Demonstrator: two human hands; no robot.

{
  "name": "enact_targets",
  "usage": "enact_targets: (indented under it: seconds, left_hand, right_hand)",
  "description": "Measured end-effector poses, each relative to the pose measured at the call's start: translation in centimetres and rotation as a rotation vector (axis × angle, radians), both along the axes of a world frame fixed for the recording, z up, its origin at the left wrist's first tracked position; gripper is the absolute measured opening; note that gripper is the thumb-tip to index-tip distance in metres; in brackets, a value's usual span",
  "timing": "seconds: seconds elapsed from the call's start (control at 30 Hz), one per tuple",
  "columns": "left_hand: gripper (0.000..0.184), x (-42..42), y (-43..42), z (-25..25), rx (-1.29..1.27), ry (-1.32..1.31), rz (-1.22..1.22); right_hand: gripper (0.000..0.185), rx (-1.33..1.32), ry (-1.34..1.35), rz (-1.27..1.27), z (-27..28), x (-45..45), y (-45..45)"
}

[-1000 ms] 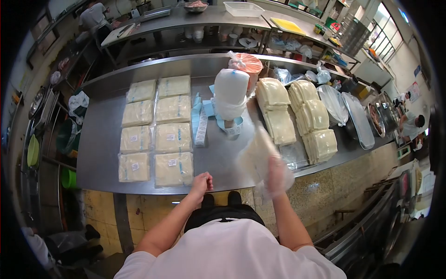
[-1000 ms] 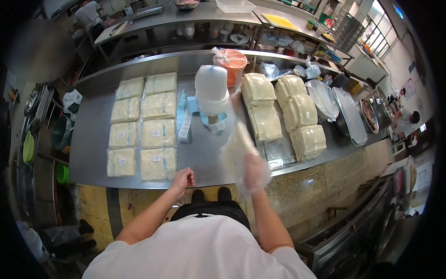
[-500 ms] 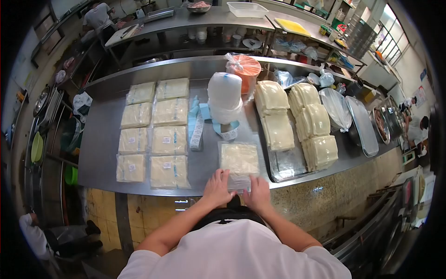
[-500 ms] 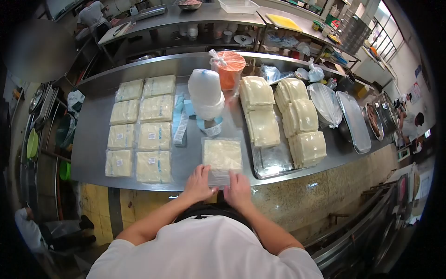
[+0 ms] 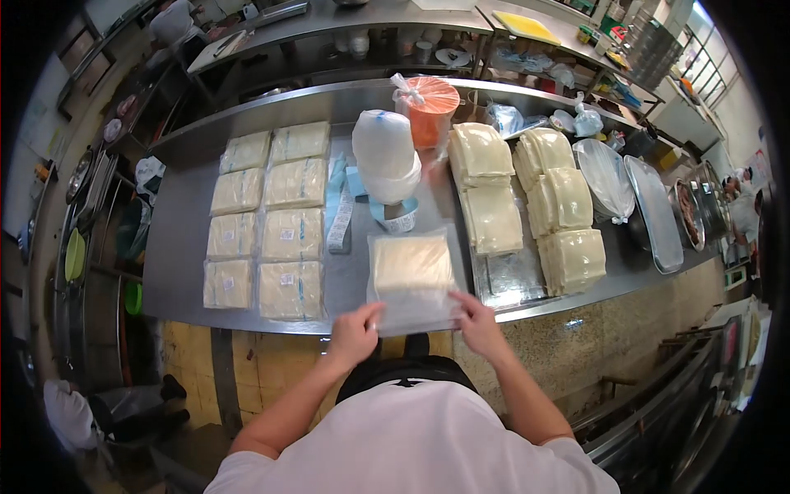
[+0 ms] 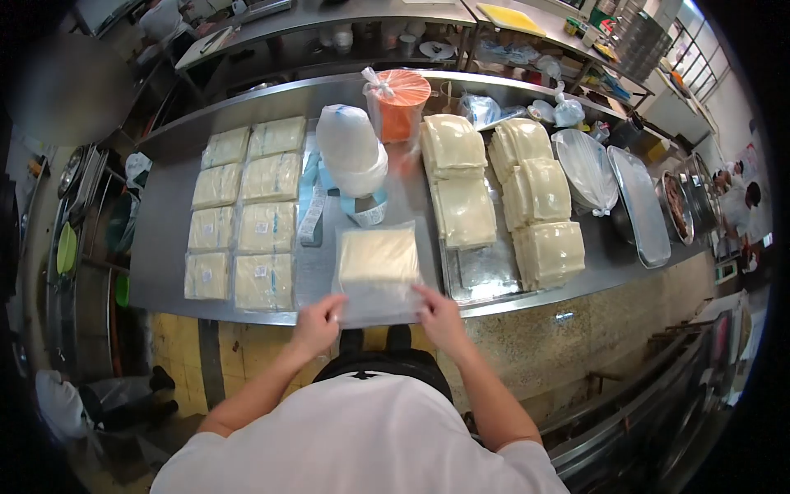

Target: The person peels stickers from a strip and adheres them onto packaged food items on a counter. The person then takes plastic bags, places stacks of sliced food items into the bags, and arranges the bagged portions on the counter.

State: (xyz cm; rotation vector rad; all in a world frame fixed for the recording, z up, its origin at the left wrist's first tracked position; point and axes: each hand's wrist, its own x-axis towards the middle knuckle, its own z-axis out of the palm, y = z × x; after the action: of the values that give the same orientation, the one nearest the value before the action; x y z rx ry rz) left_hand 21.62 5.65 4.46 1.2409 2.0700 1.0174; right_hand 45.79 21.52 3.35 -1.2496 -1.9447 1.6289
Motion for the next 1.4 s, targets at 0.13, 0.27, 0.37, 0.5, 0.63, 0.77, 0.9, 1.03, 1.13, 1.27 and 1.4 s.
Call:
enact_targets:
  seconds: [0.13,0.27,0.37,0.5,0.63,0.77,0.9,1.03,1.13,1.27,1.4]
  left_hand:
    - [0.028,3.4,-4.9,-11.9,-0.02,-0.36,0.161]
    - [0.042,4.9,-1.5,-8.1,0.406,-0.89,0.325]
    - [0.059,4.3,2.6,-5.7,0.204,-0.413,-0.133]
    - [0.083,4.3,6.6,-7.2,-0.031,0.49,-0.471]
    - [0.085,4.3,6.4,-8.1,-0.016,0.585,-0.435]
    - [0.085,4.1,6.1,-9.2,0.024,0.506,-0.387]
    - [0.068,2.0,5.8,-9.7,0.255,0.141,-0.193]
    - [0.047,-2.8,5.7,-10.6,0.091,-0.377,0.145]
    - [0.046,-7.5,3.9,-6.1,0.283,-1.371,0.351]
    - [0.061,-13.2,0.4,-4.1,0.457,-1.88,0.282]
    - [0.058,-18.7,-2.3,-2.8,0.666,-2.064,0.35]
  right_hand:
    - [0.039,-0.109,-0.036,0.017,-9.9,2.6,-3.3]
    - [0.039,-0.624,0.307,-0.302,-7.4,0.1,-0.9]
    - [0.038,-0.377,0.379,-0.235,-8.5,-3.2,3.1]
    - [0.054,0.582,-0.249,-0.015,-9.6,-4.9,5.1]
    - [0.053,0.058,-0.313,-0.041,-9.2,-6.1,5.2]
    - [0.03,-0.389,-0.166,-0.06,-9.6,-6.9,5.0]
    - [0.016,-0.499,0.089,0.061,-1.5,-9.5,3.0]
    - [0.018,-0.464,0.261,0.113,5.6,-13.8,2.7]
    - [0.026,0.046,0.257,0.106,5.9,-18.0,4.1]
    - [0.047,-0.064,0.173,-0.011,6.1,-22.4,3.5]
    - [0.062,-0.734,0.243,0.016,4.3,-26.2,-1.9]
